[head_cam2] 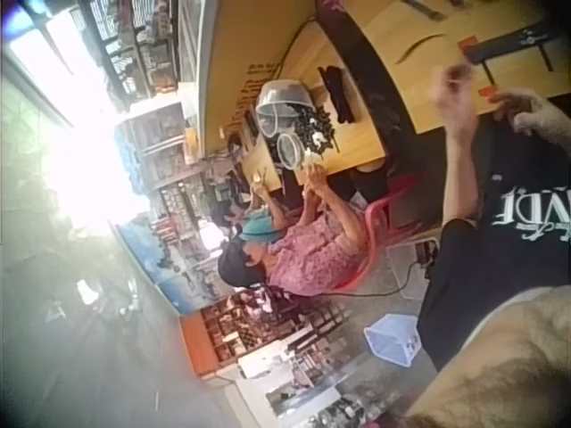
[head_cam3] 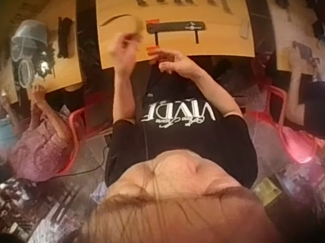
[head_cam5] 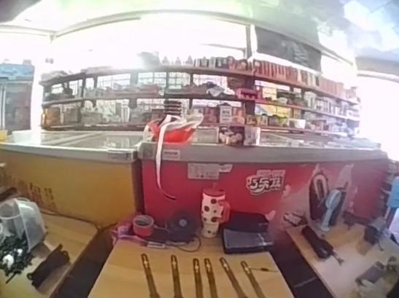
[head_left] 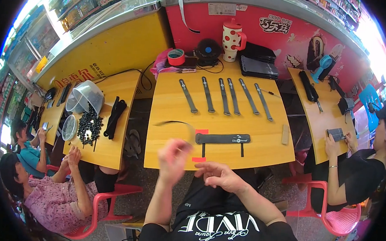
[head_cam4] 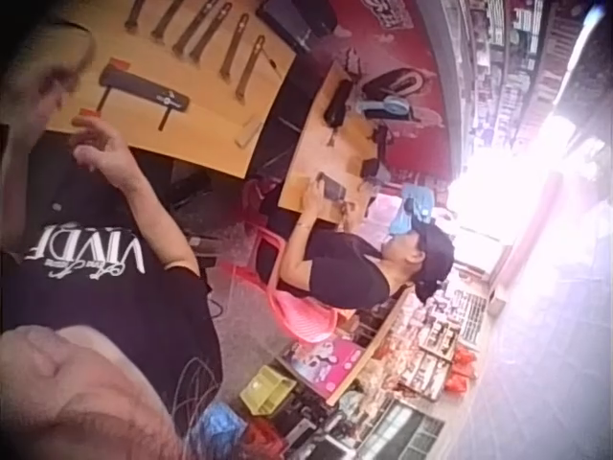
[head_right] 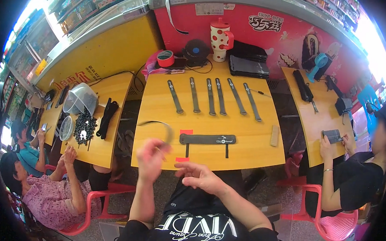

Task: Assembling black straps by attaching small plates to them at a workstation.

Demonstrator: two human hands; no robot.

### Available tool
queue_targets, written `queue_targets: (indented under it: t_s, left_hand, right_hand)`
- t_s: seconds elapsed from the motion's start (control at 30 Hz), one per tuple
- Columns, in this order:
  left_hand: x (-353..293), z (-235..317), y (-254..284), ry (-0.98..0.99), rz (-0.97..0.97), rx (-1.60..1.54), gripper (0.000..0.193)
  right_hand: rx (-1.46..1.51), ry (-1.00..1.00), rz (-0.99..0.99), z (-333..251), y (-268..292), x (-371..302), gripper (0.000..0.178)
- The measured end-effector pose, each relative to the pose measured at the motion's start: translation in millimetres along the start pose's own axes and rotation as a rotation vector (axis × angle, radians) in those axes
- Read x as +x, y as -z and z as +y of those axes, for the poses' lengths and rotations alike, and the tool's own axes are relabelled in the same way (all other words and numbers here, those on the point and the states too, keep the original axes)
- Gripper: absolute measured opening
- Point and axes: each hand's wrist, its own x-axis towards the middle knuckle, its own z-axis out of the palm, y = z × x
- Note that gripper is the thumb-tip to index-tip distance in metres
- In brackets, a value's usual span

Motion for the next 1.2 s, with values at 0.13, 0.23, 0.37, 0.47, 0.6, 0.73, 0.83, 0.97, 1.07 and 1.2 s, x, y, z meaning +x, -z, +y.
queue_targets:
  t_s: [0.13,0.23,0.37,0.47,0.6,0.73,0.83,0.97,1.07,1.2]
  left_hand:
    - [-33,36,-18,0.003,-0.234,0.042,0.012]
    - [-36,20,-16,0.398,-0.319,-0.356,0.012]
    - [-24,-5,-15,0.640,-0.392,-0.432,0.011]
    - [-21,-18,-17,0.655,-0.364,-0.470,0.012]
    - [-19,-28,-21,0.674,-0.325,-0.432,0.012]
    - [-13,-32,-23,0.652,-0.250,-0.339,0.010]
    - [-9,-39,-21,0.669,-0.204,-0.349,0.010]
    - [-7,-45,-20,0.698,-0.209,-0.377,0.011]
    - [-5,-47,-20,0.701,-0.178,-0.416,0.010]
    - [1,-50,-23,0.670,-0.160,-0.323,0.011]
  right_hand:
    - [0.297,0.436,0.053,14,14,-4,0.057]
    - [0.338,0.596,0.209,-2,27,-23,0.036]
    - [0.431,0.603,0.352,11,60,-49,0.020]
    - [0.403,0.497,0.710,11,75,-60,0.010]
    - [0.352,0.466,0.721,10,92,-68,0.010]
    - [0.199,0.378,0.772,6,96,-64,0.013]
    - [-0.005,0.379,0.786,4,98,-58,0.015]
    - [0.037,0.354,0.776,6,104,-56,0.015]
    - [0.119,0.292,0.782,5,105,-52,0.014]
    - [0.065,0.319,0.784,7,110,-43,0.012]
